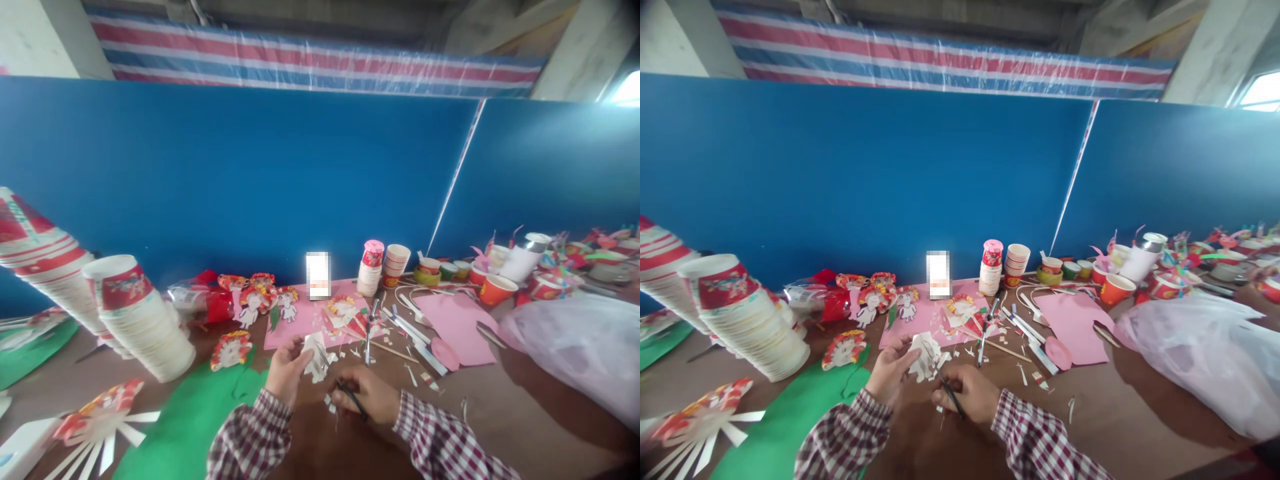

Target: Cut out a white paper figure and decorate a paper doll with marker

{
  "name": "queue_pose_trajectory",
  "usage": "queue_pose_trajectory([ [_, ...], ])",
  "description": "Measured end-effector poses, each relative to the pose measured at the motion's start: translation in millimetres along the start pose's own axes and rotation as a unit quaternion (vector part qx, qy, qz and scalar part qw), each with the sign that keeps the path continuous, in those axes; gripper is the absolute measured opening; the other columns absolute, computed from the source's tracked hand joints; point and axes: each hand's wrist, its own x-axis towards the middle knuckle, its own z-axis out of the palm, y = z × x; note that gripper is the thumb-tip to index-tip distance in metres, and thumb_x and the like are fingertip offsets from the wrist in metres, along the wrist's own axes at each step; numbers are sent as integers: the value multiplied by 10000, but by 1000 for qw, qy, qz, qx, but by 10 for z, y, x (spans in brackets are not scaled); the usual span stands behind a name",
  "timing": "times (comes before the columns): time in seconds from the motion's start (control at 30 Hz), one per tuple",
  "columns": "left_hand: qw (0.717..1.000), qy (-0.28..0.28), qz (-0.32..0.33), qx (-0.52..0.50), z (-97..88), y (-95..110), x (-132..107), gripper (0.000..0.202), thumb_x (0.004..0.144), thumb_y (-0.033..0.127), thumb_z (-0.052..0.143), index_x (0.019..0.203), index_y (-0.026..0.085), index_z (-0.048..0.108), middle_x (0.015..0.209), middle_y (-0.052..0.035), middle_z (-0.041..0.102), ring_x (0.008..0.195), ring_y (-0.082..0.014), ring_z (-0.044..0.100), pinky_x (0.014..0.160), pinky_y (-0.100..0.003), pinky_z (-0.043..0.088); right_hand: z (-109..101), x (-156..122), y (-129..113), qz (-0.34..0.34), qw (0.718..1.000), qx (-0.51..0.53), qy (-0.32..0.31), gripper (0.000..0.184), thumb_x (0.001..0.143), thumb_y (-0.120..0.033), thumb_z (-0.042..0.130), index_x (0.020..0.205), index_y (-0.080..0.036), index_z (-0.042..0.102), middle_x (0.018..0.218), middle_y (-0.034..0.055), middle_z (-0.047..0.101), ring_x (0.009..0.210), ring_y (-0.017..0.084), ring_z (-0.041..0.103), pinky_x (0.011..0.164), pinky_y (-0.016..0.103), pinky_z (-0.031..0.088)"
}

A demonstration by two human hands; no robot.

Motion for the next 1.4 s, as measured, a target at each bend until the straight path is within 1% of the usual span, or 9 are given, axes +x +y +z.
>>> queue_pose_trajectory([
  [0.1, 997, -15, -76, -14, 43, -6, -40, 449, 504, 271, 778, 877, 160, 554, 677, -17, 650, 484, -125, 572, 427, -221, 434, 15, -13, -34, -16, 1000, 17, 5, 434, 697, -506, 664, 906, -127, 630, 700, 27, 609, 595, 123, 570, 538, 215, 456],
  [0.23, 994, -16, -104, -31, 67, -64, -63, 493, 532, 243, 769, 940, 200, 496, 669, 13, 634, 503, -123, 575, 451, -222, 443, 29, -38, -43, -19, 999, 41, 4, 444, 724, -545, 617, 867, -124, 605, 693, 20, 588, 599, 120, 555, 556, 223, 458],
  [0.37, 993, -29, -112, -34, 109, -117, -90, 535, 544, 229, 769, 989, 195, 474, 669, 19, 627, 510, -114, 572, 469, -222, 450, 28, -48, 11, -35, 999, 38, 14, 443, 764, -551, 568, 851, -117, 590, 656, 10, 571, 559, 103, 534, 530, 205, 435],
  [0.47, 993, -39, -108, -39, 150, -112, -117, 535, 538, 229, 771, 989, 184, 488, 696, 12, 634, 506, -103, 569, 468, -213, 445, 22, -63, 27, -47, 998, 32, 17, 456, 765, -558, 562, 851, -112, 600, 653, 14, 572, 560, 104, 532, 520, 201, 427],
  [0.57, 992, -38, -108, -43, 169, -94, -133, 535, 526, 231, 776, 982, 177, 502, 674, 16, 629, 486, -97, 559, 453, -204, 431, 19, -87, 4, -44, 999, 25, 20, 474, 770, -570, 546, 852, -107, 602, 638, 18, 573, 548, 107, 532, 510, 204, 428],
  [0.87, 991, -63, -115, -38, 137, -65, -147, 495, 575, 224, 756, 996, 182, 498, 690, 13, 627, 528, -114, 577, 477, -223, 455, 39, -122, -82, -25, 999, 39, 29, 454, 754, -572, 563, 786, -119, 585, 569, -5, 525, 471, 88, 483, 429, 181, 374],
  [1.1, 990, -59, -122, -39, 142, -17, -204, 483, 570, 215, 757, 976, 187, 498, 675, 21, 625, 529, -114, 578, 482, -223, 455, 45, -142, -76, -37, 999, 28, 26, 418, 762, -540, 575, 793, -123, 593, 559, -22, 491, 473, 78, 449, 437, 179, 352],
  [1.23, 991, -57, -117, -39, 133, -23, -205, 501, 563, 213, 757, 982, 181, 484, 669, 16, 624, 514, -120, 572, 476, -237, 457, 56, -169, -120, -32, 999, 28, 25, 428, 755, -553, 573, 762, -125, 591, 540, -31, 462, 455, 70, 429, 408, 170, 323],
  [1.4, 989, -72, -121, -45, 136, -4, -226, 509, 575, 211, 754, 993, 186, 463, 674, 17, 618, 533, -129, 580, 495, -251, 467, 56, -197, -188, -20, 999, 30, 28, 458, 721, -587, 585, 737, -130, 569, 520, -42, 443, 429, 61, 408, 381, 162, 314],
])
